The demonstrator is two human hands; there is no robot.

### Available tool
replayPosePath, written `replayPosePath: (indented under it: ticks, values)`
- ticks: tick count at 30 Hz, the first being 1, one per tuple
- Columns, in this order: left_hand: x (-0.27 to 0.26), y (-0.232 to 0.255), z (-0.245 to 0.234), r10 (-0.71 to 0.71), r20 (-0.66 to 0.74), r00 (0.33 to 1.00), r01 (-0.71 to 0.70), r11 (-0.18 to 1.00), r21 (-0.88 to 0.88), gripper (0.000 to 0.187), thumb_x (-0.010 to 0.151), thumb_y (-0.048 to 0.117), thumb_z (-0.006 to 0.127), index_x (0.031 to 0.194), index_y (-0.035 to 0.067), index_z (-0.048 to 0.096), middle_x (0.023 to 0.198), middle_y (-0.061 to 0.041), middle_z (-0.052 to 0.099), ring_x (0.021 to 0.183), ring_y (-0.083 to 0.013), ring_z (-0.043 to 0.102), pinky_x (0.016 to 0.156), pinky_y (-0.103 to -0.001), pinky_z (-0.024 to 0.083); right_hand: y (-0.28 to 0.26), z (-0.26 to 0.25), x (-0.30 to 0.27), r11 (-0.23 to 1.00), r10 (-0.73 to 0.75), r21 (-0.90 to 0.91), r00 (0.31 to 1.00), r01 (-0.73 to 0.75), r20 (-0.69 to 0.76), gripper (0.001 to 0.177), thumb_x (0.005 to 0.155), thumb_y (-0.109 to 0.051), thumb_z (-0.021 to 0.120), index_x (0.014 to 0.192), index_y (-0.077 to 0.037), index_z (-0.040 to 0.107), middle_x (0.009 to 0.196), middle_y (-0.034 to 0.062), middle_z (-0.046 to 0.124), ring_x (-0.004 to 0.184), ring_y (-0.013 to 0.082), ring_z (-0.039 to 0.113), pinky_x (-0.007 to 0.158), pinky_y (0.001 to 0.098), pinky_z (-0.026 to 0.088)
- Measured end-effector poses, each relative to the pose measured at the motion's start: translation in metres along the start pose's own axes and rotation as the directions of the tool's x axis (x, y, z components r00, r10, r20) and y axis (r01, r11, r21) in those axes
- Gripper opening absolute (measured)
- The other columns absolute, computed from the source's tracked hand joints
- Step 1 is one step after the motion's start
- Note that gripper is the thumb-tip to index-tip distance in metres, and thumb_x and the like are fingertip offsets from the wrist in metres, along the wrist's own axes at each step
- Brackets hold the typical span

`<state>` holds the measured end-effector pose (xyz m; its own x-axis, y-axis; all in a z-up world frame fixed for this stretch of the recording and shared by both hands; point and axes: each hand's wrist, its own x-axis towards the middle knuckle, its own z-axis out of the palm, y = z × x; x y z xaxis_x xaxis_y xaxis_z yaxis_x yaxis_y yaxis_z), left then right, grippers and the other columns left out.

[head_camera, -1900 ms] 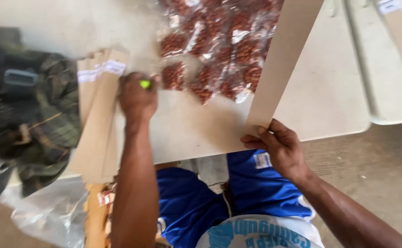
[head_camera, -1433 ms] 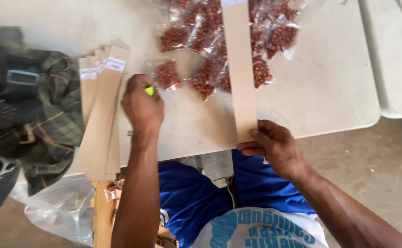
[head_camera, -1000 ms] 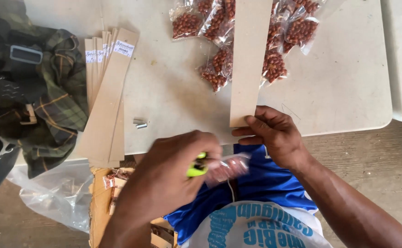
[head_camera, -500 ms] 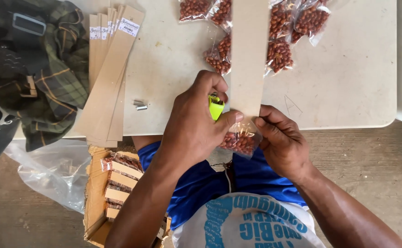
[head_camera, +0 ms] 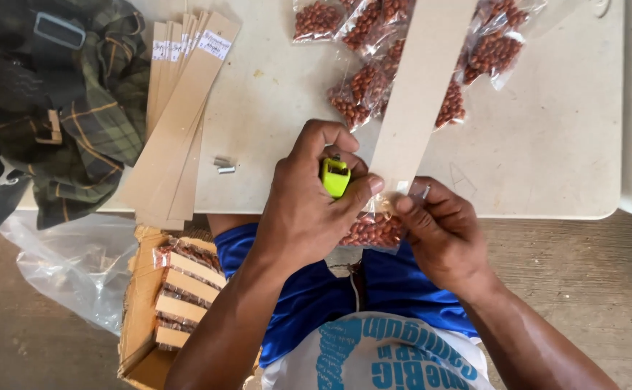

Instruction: The person sits at a table and repeatedly picks up small plastic bags filled with peanuts, staples a paper tag to each bag using a handheld stapler, and places the finished items into a cardboard box.

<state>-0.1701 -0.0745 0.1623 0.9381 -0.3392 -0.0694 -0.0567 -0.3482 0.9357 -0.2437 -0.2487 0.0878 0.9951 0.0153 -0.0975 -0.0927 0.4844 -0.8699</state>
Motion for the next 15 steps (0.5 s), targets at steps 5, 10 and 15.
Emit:
replayPosePath:
  ticks: [5, 10, 15]
  values:
    - [0.000, 0.000, -0.005, 0.014, 0.015, 1.000, -0.013, 0.998, -0.062, 0.037, 0.089, 0.010, 0.079, 0.109, 0.015, 0.048, 0.082, 0.000, 0.069, 0.063, -0.0095, 0.062, 0.058, -0.028, 0.054, 0.010, 0.000, 0.001, 0.983, 0.048, 0.180, 0.999, -0.048, 0.001, 0.010, 0.104, -0.005, 0.060, 0.108, 0.000, 0.068, 0.082, 0.0069, 0.067, 0.068, 0.0154, 0.063, 0.058, 0.0277, 0.054]
    - [0.005, -0.007, -0.003, 0.006, 0.012, 1.000, -0.005, 0.995, -0.102, 0.038, 0.089, 0.010, 0.079, 0.108, 0.015, 0.047, 0.081, -0.001, 0.068, 0.064, -0.0096, 0.061, 0.058, -0.028, 0.054, 0.017, 0.000, 0.001, 0.966, 0.081, 0.250, 0.993, -0.059, -0.081, 0.010, 0.102, -0.001, 0.063, 0.109, -0.002, 0.070, 0.100, 0.0094, 0.075, 0.088, 0.0167, 0.072, 0.074, 0.0278, 0.060]
    - [0.007, 0.000, -0.011, -0.109, 0.101, 0.989, 0.100, 0.991, 0.094, 0.041, 0.086, 0.036, 0.077, 0.114, 0.019, 0.052, 0.081, -0.002, 0.075, 0.063, -0.0101, 0.068, 0.055, -0.028, 0.054, 0.011, 0.003, 0.003, 0.989, 0.056, 0.144, 0.993, -0.041, -0.103, 0.021, 0.102, -0.006, 0.063, 0.121, 0.002, 0.068, 0.112, 0.0155, 0.076, 0.102, 0.0234, 0.073, 0.084, 0.0336, 0.062]
